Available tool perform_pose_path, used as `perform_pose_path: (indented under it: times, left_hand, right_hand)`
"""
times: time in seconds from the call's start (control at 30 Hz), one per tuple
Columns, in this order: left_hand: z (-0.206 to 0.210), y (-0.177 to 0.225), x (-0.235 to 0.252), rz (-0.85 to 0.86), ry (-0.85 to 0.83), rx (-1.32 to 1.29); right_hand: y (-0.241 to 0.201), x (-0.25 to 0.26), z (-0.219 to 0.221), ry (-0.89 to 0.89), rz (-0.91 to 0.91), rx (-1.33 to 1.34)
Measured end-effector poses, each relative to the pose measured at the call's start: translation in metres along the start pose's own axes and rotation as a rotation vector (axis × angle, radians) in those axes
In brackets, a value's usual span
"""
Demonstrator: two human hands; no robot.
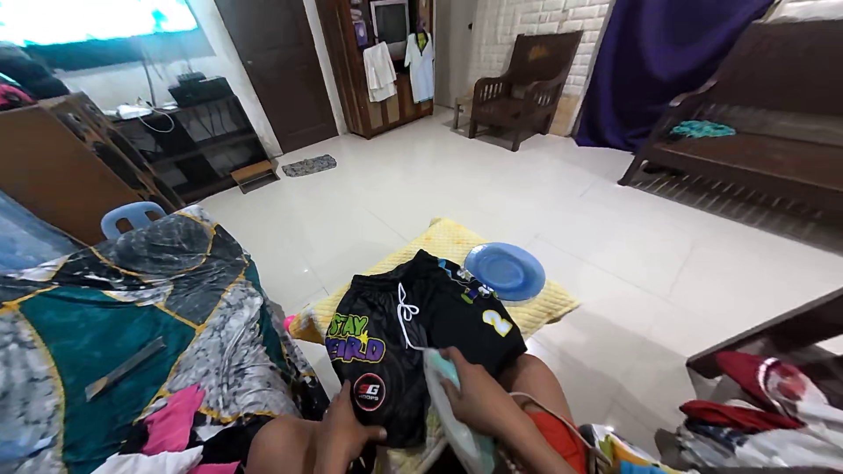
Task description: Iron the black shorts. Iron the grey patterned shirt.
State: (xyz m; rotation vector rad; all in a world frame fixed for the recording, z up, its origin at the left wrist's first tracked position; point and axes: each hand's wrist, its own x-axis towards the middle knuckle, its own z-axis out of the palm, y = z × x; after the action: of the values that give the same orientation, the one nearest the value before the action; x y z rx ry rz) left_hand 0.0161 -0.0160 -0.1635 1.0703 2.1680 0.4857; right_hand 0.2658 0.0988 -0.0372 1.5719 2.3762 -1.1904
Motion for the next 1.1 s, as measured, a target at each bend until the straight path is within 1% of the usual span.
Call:
perform_pose_path:
  times: [0.07, 0.1, 0.17, 0.23, 0.27, 0.3, 0.4, 0.47, 0.53, 0.6, 0.73, 0.87, 0.93, 1.0, 1.1]
  left_hand:
    - [-0.003, 0.046, -0.017, 0.048, 0.185, 0.112]
    - [-0.001, 0.07, -0.022, 0.111, 0.241, 0.141]
    - [0.011, 0.109, -0.023, 0.303, 0.293, 0.167]
    - [0.038, 0.131, -0.006, 0.479, 0.326, 0.197]
    - [0.052, 0.138, 0.005, 0.521, 0.337, 0.214]
    - [0.065, 0.141, 0.017, 0.52, 0.325, 0.24]
    - [0.097, 0.133, 0.045, 0.418, 0.279, 0.372]
    - [0.109, 0.125, 0.052, 0.385, 0.289, 0.44]
    - [0.108, 0.121, 0.052, 0.382, 0.28, 0.46]
    - [0.102, 0.119, 0.049, 0.379, 0.233, 0.469]
    - [0.095, 0.115, 0.043, 0.379, 0.168, 0.436]
    - [0.097, 0.104, 0.039, 0.426, 0.16, 0.41]
    - [0.098, 0.101, 0.04, 0.445, 0.173, 0.408]
    - [0.1, 0.099, 0.042, 0.456, 0.199, 0.391]
    - [0.102, 0.091, 0.043, 0.492, 0.262, 0.316]
  right_hand:
    - [0.01, 0.007, -0.005, 0.092, 0.065, -0.027]
    - [0.013, 0.016, -0.007, 0.13, 0.091, -0.037]
    - [0.016, 0.037, -0.012, 0.185, 0.134, -0.035]
    - [0.018, 0.058, -0.019, 0.227, 0.161, -0.019]
    - [0.017, 0.068, -0.023, 0.244, 0.17, -0.017]
    - [0.015, 0.079, -0.029, 0.251, 0.177, -0.015]
    - [0.007, 0.113, -0.046, 0.254, 0.206, -0.017]
    - [0.005, 0.136, -0.059, 0.256, 0.209, -0.012]
    - [0.005, 0.152, -0.067, 0.263, 0.198, 0.0]
    - [0.005, 0.157, -0.07, 0.258, 0.194, 0.003]
    - [0.008, 0.136, -0.059, 0.204, 0.189, -0.053]
    - [0.013, 0.083, -0.034, 0.138, 0.216, -0.092]
    - [0.019, 0.067, -0.024, 0.115, 0.233, -0.088]
    - [0.024, 0.066, -0.023, 0.106, 0.226, -0.07]
    - [0.021, 0.084, -0.032, 0.128, 0.192, -0.021]
